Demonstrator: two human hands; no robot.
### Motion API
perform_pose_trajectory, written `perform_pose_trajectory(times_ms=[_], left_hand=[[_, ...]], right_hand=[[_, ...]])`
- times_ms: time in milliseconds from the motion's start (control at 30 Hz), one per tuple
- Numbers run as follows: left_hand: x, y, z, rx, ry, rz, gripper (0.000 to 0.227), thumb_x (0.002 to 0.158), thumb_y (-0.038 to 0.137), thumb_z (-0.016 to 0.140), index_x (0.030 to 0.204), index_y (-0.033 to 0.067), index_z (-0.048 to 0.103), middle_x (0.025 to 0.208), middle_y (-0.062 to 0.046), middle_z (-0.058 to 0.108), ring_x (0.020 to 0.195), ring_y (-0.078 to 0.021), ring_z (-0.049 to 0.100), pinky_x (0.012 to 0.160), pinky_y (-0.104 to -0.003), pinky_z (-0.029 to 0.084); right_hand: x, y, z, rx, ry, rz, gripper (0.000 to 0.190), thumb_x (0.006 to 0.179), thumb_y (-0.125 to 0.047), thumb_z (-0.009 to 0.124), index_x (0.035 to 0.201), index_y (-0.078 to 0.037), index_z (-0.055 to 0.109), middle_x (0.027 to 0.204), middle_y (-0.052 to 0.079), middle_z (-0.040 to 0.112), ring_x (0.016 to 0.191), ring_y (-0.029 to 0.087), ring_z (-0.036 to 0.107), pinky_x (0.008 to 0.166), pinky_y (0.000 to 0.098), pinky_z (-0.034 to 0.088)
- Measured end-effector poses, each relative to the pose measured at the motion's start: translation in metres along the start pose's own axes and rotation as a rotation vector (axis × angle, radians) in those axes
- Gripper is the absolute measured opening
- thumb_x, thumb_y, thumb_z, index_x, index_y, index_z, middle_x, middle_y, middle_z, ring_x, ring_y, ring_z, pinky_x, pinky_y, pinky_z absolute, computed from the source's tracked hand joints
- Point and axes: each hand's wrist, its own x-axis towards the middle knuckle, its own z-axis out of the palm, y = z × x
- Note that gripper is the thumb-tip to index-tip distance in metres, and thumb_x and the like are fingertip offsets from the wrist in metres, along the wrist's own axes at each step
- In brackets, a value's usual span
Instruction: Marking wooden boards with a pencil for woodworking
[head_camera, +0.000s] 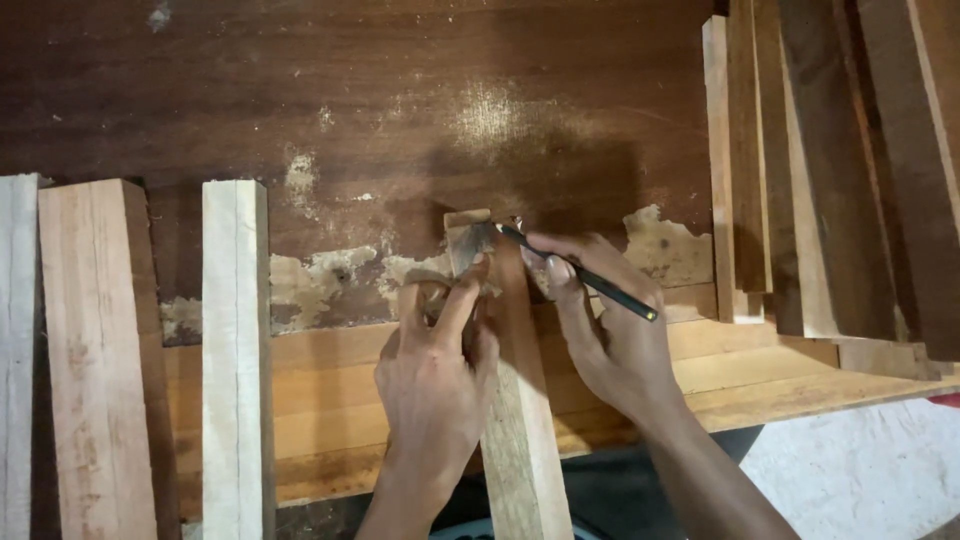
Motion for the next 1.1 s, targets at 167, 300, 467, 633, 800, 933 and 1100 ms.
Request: perform_pose_trajectory(times_ms=[167,300,467,633,800,933,1100], left_hand=[[-0.003,-0.006,0.007,0.0,-0.011,0.0,0.034,0.089,0.027,0.071,0.123,0.0255,0.069,0.125,-0.012,0.055,0.072,-0.0261,0.071,0.063,-0.049,0.063],[0.0,-0.001,0.0,-0.011,-0.038,-0.009,0.038,0.089,0.023,0.072,0.127,0.0273,0.066,0.118,-0.006,0.054,0.073,-0.0193,0.071,0.061,-0.039,0.067],[0.001,-0.002,0.005,0.017,-0.156,-0.126,0.047,0.09,0.026,0.078,0.134,0.0344,0.062,0.129,-0.011,0.055,0.069,-0.0222,0.077,0.044,-0.031,0.07],[-0.002,-0.002,0.003,0.01,-0.027,0.005,0.043,0.086,0.017,0.076,0.126,0.0292,0.066,0.114,-0.006,0.054,0.066,-0.0216,0.067,0.057,-0.042,0.063],[-0.001,-0.002,0.003,0.004,0.056,0.028,0.039,0.088,0.018,0.07,0.125,0.0306,0.069,0.111,-0.003,0.056,0.059,-0.0263,0.065,0.045,-0.041,0.056],[-0.002,-0.003,0.004,-0.003,-0.016,-0.025,0.034,0.088,0.021,0.073,0.12,0.0289,0.069,0.115,-0.005,0.056,0.065,-0.0261,0.071,0.053,-0.044,0.063],[-0.001,-0.001,0.0,0.006,-0.076,-0.032,0.046,0.089,0.018,0.075,0.131,0.0312,0.063,0.116,-0.005,0.055,0.062,-0.0222,0.07,0.051,-0.038,0.066]], right_hand=[[0.002,0.007,0.006,-0.049,-0.029,-0.016,0.028,0.108,-0.013,0.049,0.125,-0.001,0.067,0.106,0.012,0.074,0.096,0.023,0.072,0.078,0.0306,0.055],[-0.007,0.003,0.003,-0.062,-0.032,0.04,0.029,0.107,-0.018,0.051,0.122,-0.002,0.069,0.111,0.012,0.076,0.101,0.024,0.074,0.081,0.0319,0.057],[-0.035,-0.006,-0.011,-0.051,-0.083,0.16,0.035,0.106,-0.024,0.042,0.112,-0.005,0.071,0.096,0.006,0.076,0.069,0.011,0.067,0.054,0.0249,0.049],[-0.03,0.005,-0.01,-0.141,0.008,0.077,0.031,0.108,-0.022,0.044,0.109,-0.005,0.07,0.089,0.006,0.071,0.063,0.013,0.058,0.053,0.0273,0.04],[-0.006,0.012,0.003,-0.062,-0.012,-0.033,0.027,0.108,-0.01,0.047,0.129,-0.003,0.064,0.112,0.013,0.074,0.094,0.023,0.071,0.077,0.0311,0.056],[-0.009,0.012,0.005,-0.133,-0.024,-0.052,0.029,0.108,-0.012,0.046,0.126,-0.003,0.066,0.112,0.012,0.074,0.094,0.024,0.07,0.079,0.0321,0.055],[-0.04,0.004,-0.002,-0.091,-0.059,-0.032,0.024,0.106,-0.005,0.047,0.121,0.001,0.064,0.112,0.02,0.073,0.1,0.03,0.076,0.081,0.0365,0.067]])
